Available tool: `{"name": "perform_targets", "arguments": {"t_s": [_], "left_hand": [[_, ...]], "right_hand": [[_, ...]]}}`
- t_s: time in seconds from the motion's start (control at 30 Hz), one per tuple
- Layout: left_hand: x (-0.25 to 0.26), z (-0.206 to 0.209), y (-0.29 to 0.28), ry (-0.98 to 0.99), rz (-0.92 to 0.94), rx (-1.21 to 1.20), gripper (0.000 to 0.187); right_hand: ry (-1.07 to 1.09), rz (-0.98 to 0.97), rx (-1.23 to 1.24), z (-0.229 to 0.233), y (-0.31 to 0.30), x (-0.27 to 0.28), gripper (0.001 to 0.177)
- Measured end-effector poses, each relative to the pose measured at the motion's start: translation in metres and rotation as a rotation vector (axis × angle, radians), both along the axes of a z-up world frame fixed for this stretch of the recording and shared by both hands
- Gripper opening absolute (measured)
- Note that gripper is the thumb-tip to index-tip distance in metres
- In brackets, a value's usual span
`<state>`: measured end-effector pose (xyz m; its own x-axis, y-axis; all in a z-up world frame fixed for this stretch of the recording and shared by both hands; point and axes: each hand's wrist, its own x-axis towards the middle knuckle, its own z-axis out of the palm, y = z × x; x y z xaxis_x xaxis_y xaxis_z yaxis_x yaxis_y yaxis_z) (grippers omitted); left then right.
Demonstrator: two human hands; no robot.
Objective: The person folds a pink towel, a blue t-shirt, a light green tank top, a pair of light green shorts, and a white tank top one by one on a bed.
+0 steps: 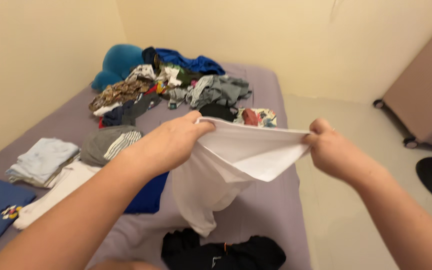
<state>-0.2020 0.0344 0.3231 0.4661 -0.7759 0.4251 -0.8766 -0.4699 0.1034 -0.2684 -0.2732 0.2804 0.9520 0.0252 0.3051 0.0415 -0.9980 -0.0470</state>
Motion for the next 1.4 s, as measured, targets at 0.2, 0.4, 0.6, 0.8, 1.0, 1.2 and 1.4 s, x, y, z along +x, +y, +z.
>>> {"name": "perform_targets", "arguments": {"t_s": [0.2, 0.4, 0.6, 0.8, 1.0, 1.2, 1.4], "left_hand": [[0.025, 0.013, -0.009, -0.130, 0.011, -0.033, 0.025], [0.067, 0.017, -0.019, -0.065, 0.431, -0.225, 0.029], [0.131, 0.030, -0.013, -0.177, 0.637, -0.281, 0.011], [0.120, 0.029, -0.017, -0.077, 0.600, -0.365, 0.019], [0.114, 0.039, -0.007, 0.067, 0.600, -0.272, 0.016], [0.086, 0.055, -0.001, 0.416, 0.453, -0.271, 0.029], [0.064, 0.065, 0.011, 0.439, 0.485, -0.190, 0.020]], "right_hand": [[-0.021, -0.188, 0.076, 0.041, -0.032, 0.025, 0.030], [-0.344, -0.184, -0.112, 0.055, -0.043, 0.030, 0.019], [-0.409, -0.033, -0.042, 0.066, -0.034, 0.029, 0.015], [-0.163, -0.297, 0.165, 0.087, -0.027, 0.028, 0.027], [-0.106, -0.451, -0.055, 0.089, -0.036, 0.032, 0.017], [-0.118, -0.347, 0.165, 0.098, -0.035, 0.025, 0.032], [-0.022, -0.427, 0.115, 0.107, -0.035, 0.017, 0.035]]}}
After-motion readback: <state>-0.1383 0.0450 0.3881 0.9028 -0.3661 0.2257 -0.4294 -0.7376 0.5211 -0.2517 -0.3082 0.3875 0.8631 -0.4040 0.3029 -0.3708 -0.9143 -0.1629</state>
